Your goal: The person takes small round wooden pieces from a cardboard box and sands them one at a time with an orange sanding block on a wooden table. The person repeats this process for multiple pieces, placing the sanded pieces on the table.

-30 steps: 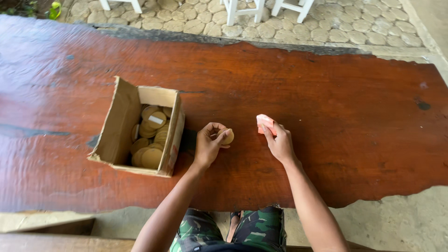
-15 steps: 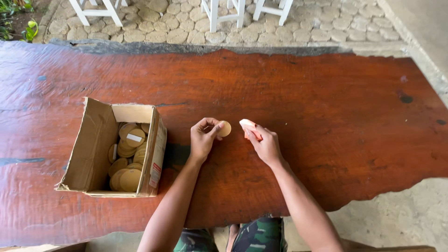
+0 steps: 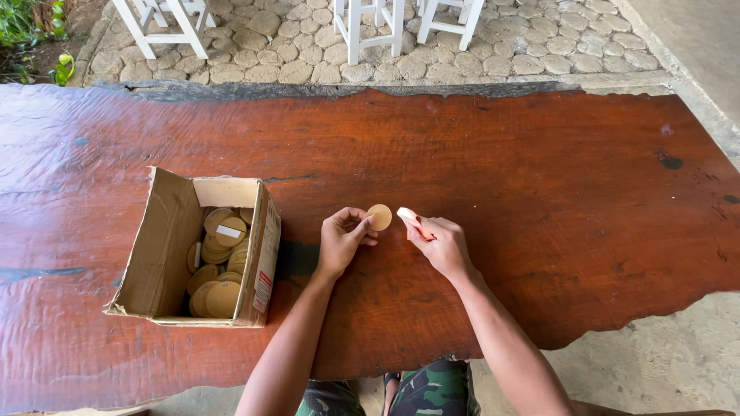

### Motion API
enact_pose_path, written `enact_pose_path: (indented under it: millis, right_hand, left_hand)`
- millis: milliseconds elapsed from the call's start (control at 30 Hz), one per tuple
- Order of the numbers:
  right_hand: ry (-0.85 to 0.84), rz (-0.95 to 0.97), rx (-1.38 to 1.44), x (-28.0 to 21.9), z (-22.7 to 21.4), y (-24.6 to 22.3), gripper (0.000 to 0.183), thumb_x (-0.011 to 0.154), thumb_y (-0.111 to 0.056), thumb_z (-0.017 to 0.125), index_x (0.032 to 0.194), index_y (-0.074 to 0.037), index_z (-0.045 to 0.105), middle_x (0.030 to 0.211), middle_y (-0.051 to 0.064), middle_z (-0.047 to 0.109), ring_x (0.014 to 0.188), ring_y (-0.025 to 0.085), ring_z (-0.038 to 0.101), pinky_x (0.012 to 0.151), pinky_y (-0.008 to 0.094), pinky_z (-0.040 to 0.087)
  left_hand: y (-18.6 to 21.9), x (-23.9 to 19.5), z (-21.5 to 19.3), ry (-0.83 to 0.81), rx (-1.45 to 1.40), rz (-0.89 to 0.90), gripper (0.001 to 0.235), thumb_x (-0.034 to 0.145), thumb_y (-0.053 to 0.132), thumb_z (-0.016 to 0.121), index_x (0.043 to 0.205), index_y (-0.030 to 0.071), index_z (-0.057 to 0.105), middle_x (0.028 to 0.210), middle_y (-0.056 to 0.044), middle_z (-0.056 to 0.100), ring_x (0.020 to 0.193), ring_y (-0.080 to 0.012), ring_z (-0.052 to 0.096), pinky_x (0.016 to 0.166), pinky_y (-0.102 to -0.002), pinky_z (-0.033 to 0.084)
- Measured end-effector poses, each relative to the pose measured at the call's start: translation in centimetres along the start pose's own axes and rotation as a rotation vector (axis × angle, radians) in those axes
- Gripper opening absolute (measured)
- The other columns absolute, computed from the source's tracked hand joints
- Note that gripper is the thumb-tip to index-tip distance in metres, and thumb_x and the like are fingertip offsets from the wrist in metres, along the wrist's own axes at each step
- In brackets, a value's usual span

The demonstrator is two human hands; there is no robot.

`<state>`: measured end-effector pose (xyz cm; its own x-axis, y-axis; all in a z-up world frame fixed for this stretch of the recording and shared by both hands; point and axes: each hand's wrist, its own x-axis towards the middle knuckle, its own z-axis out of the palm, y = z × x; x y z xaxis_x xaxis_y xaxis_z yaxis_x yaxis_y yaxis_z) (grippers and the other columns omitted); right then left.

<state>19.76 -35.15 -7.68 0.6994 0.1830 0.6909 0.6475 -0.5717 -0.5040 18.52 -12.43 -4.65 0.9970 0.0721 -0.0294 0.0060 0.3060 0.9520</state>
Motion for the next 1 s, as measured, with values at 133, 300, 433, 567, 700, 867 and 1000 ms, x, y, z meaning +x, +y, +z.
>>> enact_pose_path:
  millis: [133,300,433,567,700,867,1000]
  right_hand:
    - [-0.008,-0.055,-0.039,2.5,-1.8,-4.7,0.014,0.091,-0.012,0.071,0.102,-0.012,0.079,0.063,0.008,0.066,0.057,0.026,0.066,0.053,0.034,0.054]
    - [0.032,-0.181,-0.256,2.8,-1.9,-5.9,0.014,0.091,-0.014,0.073,0.103,-0.014,0.079,0.081,0.003,0.065,0.063,0.018,0.066,0.055,0.028,0.057]
    - [0.029,-0.312,-0.332,2.1,-0.4,-3.8,0.022,0.086,-0.009,0.072,0.106,-0.014,0.079,0.102,0.005,0.065,0.084,0.020,0.068,0.062,0.027,0.059]
    - [-0.068,-0.400,-0.434,2.6,-0.6,-5.2,0.044,0.083,-0.010,0.071,0.127,-0.016,0.069,0.125,0.010,0.060,0.118,0.028,0.060,0.090,0.037,0.051]
    - [-0.193,-0.342,-0.391,2.7,-0.8,-6.1,0.062,0.082,-0.006,0.067,0.143,-0.016,0.058,0.142,0.018,0.053,0.136,0.039,0.048,0.103,0.049,0.043]
    - [-0.163,-0.376,-0.470,2.1,-0.2,-4.9,0.060,0.081,-0.007,0.070,0.139,-0.017,0.061,0.144,0.012,0.054,0.129,0.028,0.056,0.096,0.040,0.047]
    - [-0.073,-0.483,-0.519,2.6,-0.1,-5.6,0.037,0.078,-0.004,0.074,0.115,-0.006,0.069,0.138,0.009,0.061,0.133,0.024,0.055,0.105,0.040,0.044]
  left_hand:
    - [-0.1,0.3,-0.3,-0.035,-0.020,-0.019,0.020,0.092,0.003,0.076,0.102,-0.011,0.067,0.085,-0.020,0.072,0.071,-0.0234,0.075,0.065,-0.035,0.070]
    - [1.5,-0.7,0.4,-0.051,-0.040,-0.084,0.021,0.092,0.004,0.075,0.103,-0.012,0.068,0.087,-0.022,0.073,0.074,-0.0246,0.076,0.069,-0.035,0.069]
    - [1.3,-0.5,0.5,-0.048,-0.027,-0.099,0.021,0.092,0.005,0.077,0.100,-0.013,0.069,0.086,-0.024,0.074,0.074,-0.0255,0.077,0.069,-0.034,0.069]
    - [1.1,-0.4,0.5,-0.016,-0.039,-0.120,0.024,0.091,0.008,0.078,0.101,-0.012,0.069,0.086,-0.027,0.075,0.074,-0.0252,0.077,0.071,-0.035,0.068]
    - [0.4,0.2,0.1,-0.005,-0.040,-0.123,0.026,0.091,0.011,0.079,0.101,-0.011,0.070,0.086,-0.025,0.076,0.075,-0.0238,0.077,0.071,-0.034,0.068]
    - [0.9,-0.3,0.4,0.001,-0.023,-0.124,0.027,0.092,0.012,0.079,0.102,-0.011,0.071,0.087,-0.026,0.076,0.075,-0.0239,0.077,0.071,-0.034,0.067]
    - [0.7,-0.2,0.4,-0.005,-0.019,-0.120,0.027,0.091,0.012,0.079,0.102,-0.011,0.071,0.085,-0.026,0.076,0.073,-0.0233,0.077,0.070,-0.033,0.067]
